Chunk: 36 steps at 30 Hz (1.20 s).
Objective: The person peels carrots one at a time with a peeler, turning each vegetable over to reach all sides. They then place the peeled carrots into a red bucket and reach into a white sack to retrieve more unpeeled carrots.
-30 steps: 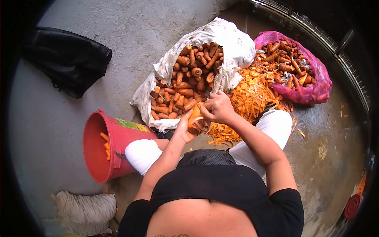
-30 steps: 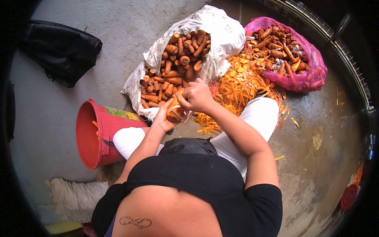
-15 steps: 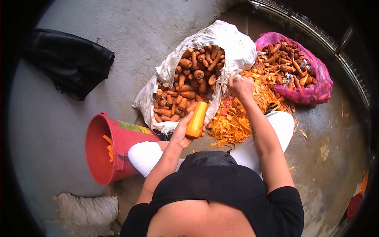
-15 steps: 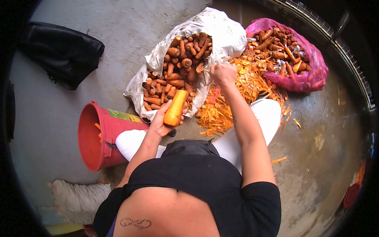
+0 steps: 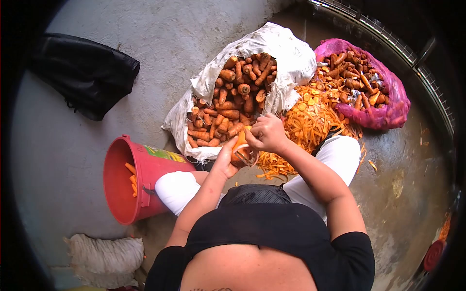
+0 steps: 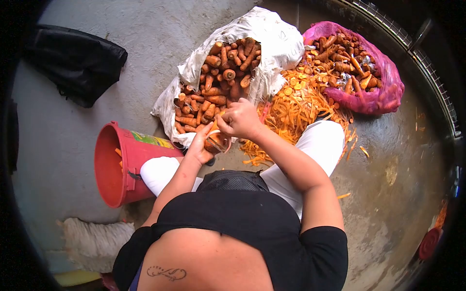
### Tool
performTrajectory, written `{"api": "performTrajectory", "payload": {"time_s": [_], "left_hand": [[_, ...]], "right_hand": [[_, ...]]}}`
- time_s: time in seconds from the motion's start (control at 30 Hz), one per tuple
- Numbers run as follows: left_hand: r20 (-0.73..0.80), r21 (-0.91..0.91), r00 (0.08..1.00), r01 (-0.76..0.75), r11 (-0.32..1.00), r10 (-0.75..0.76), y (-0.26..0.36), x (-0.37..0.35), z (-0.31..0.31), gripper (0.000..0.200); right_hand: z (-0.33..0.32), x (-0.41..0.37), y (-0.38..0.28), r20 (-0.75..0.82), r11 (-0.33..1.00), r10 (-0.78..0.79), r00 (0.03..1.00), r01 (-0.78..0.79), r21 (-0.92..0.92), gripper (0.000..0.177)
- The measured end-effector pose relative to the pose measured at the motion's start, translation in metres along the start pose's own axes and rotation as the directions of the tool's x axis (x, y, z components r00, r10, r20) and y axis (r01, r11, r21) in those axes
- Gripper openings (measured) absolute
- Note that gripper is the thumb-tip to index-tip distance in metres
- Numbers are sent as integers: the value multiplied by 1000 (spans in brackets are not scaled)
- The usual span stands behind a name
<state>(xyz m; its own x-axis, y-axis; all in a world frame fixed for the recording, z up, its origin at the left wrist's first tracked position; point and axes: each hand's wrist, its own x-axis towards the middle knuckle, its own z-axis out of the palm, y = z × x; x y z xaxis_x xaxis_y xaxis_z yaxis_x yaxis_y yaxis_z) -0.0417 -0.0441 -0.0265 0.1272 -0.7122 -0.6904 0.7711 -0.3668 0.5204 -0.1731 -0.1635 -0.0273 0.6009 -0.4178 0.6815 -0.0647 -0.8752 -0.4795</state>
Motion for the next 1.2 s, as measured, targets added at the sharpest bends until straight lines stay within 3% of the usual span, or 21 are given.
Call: {"api": "performTrajectory", "payload": {"time_s": [0.13,0.2,0.23,0.27,0.3,0.33,0.43,0.47,0.5,0.57,0.63,0.7,0.83,0.87,0.97,1.0,1.03,1.07,1.1,1.13,1.2], "left_hand": [[73,123,995,-77,989,68,5,-9,0,36],[133,163,991,-15,987,-7,8,-12,-15,42],[154,172,988,-3,985,-24,6,-18,-13,43],[171,181,984,12,983,-43,5,-28,-8,44],[191,189,980,21,982,-58,5,-35,-4,46],[196,177,980,-11,984,-24,7,-33,-7,47],[61,102,997,-45,994,39,15,-29,-14,45],[39,57,999,-8,998,5,16,-26,-19,44],[61,42,998,10,999,-12,16,-22,-24,43],[110,7,993,48,999,-48,13,-11,-34,42],[41,23,999,29,999,-30,6,0,-34,41],[-82,16,997,2,1000,-1,-1,-2,-16,42],[162,51,987,5,999,-13,-5,4,-29,34],[156,54,988,6,999,-15,-5,1,-25,32],[-69,88,991,-107,990,113,-5,-6,-5,35],[-108,133,983,-136,982,151,-1,-7,0,38],[-53,156,993,-98,983,107,0,-8,-4,39],[2,182,998,-60,981,60,1,-9,-12,40],[53,211,999,-21,977,10,1,-11,-17,41],[68,231,997,3,973,-19,1,-20,-12,42],[100,203,995,-17,979,-3,5,-27,-6,43]], "right_hand": [[11,2,11,-120,999,-34,992,33,-11,41],[8,5,46,40,948,165,986,-147,-281,48],[10,3,79,220,835,373,901,-223,-503,51],[0,3,95,190,770,375,907,-191,-608,53],[-5,-5,112,74,759,316,946,-205,-618,52],[-4,-4,113,-72,692,406,911,-358,-627,54],[2,0,112,-181,637,548,817,-547,-543,53],[-17,19,80,59,626,750,658,-679,-382,51],[-8,13,79,162,666,744,648,-701,-255,49],[-5,8,48,254,769,615,747,-639,19,47],[-1,6,20,244,914,358,901,-392,108,42],[10,2,2,82,988,143,986,-148,52,35],[13,1,-4,91,997,78,993,-80,19,30],[11,2,-3,87,997,74,993,-75,11,32],[16,2,8,38,996,74,997,-75,38,33],[17,4,15,12,994,110,994,-110,13,36],[23,3,37,-34,982,107,994,-111,-155,42],[13,7,59,198,936,308,930,-259,-240,46],[6,8,76,223,840,462,859,-342,-422,50],[-5,5,95,147,661,448,882,-216,-719,53],[-17,-3,118,-141,644,392,909,-380,-664,53]]}}
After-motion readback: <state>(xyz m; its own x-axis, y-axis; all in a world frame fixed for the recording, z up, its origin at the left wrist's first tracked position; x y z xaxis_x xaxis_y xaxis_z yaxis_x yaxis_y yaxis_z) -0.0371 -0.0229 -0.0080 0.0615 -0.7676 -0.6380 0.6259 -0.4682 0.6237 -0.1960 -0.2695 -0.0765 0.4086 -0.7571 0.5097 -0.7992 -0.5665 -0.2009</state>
